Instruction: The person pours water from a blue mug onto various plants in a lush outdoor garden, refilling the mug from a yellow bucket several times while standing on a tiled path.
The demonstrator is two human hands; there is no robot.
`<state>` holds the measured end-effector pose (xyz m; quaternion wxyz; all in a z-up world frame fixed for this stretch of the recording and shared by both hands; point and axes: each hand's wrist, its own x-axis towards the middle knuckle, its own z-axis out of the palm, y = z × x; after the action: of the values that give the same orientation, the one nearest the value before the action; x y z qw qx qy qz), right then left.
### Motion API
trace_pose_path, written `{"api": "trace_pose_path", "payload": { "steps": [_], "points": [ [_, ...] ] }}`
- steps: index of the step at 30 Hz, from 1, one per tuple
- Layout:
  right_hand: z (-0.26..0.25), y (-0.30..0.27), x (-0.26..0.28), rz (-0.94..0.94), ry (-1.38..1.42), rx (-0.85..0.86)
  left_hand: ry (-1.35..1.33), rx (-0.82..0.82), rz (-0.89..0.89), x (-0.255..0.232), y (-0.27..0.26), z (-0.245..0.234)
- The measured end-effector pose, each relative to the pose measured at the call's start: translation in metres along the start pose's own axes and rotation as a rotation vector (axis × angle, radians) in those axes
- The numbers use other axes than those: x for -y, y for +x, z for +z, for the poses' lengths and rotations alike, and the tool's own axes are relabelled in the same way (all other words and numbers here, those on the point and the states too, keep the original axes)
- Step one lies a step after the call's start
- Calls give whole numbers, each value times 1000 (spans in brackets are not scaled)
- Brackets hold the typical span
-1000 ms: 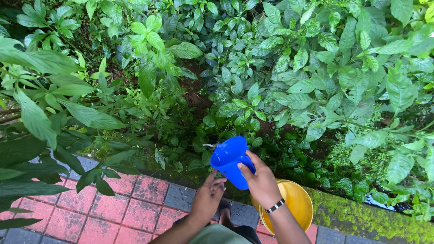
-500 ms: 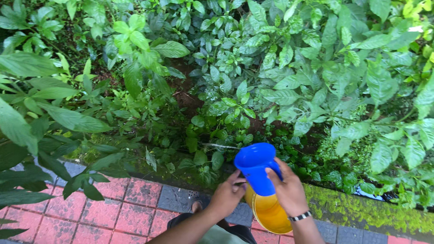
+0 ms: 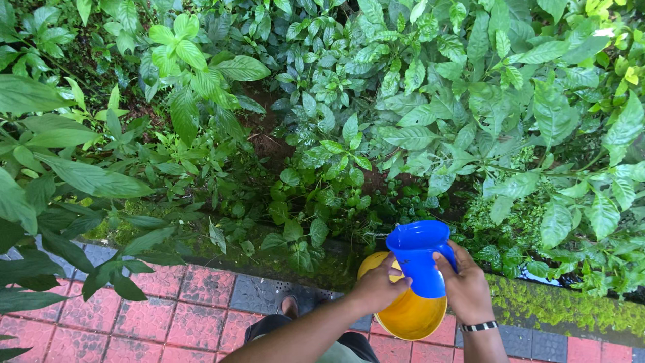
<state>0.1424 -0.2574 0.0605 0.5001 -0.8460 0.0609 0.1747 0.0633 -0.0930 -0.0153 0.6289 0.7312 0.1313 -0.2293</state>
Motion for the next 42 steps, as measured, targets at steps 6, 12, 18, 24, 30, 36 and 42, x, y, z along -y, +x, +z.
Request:
{"api": "trace_pose_path", "payload": {
  "steps": [6,12,18,24,30,36,42],
  "points": [
    [-3,10,0,4,74,20,-39,-12,-2,-10,-2,-3],
    [9,17,8,-28,113,53,-62,-96,35,-8,-6,-18],
    [32,15,32,-88,22,61,-83,-177,11,-15,-24,-42],
    [49,11,45,-135,-40,102,-157,-232,-16,-18,-46,-60],
    [53,-1,46,-87,-118,133,-157,-220,-9,-3,-63,-61],
    [46,-14,36,-57,-133,161,-108,-165,-42,21,-66,-53],
    [27,-18,17,6,-254,109,-136,-65,-21,21,-56,-39]
  ]
}}
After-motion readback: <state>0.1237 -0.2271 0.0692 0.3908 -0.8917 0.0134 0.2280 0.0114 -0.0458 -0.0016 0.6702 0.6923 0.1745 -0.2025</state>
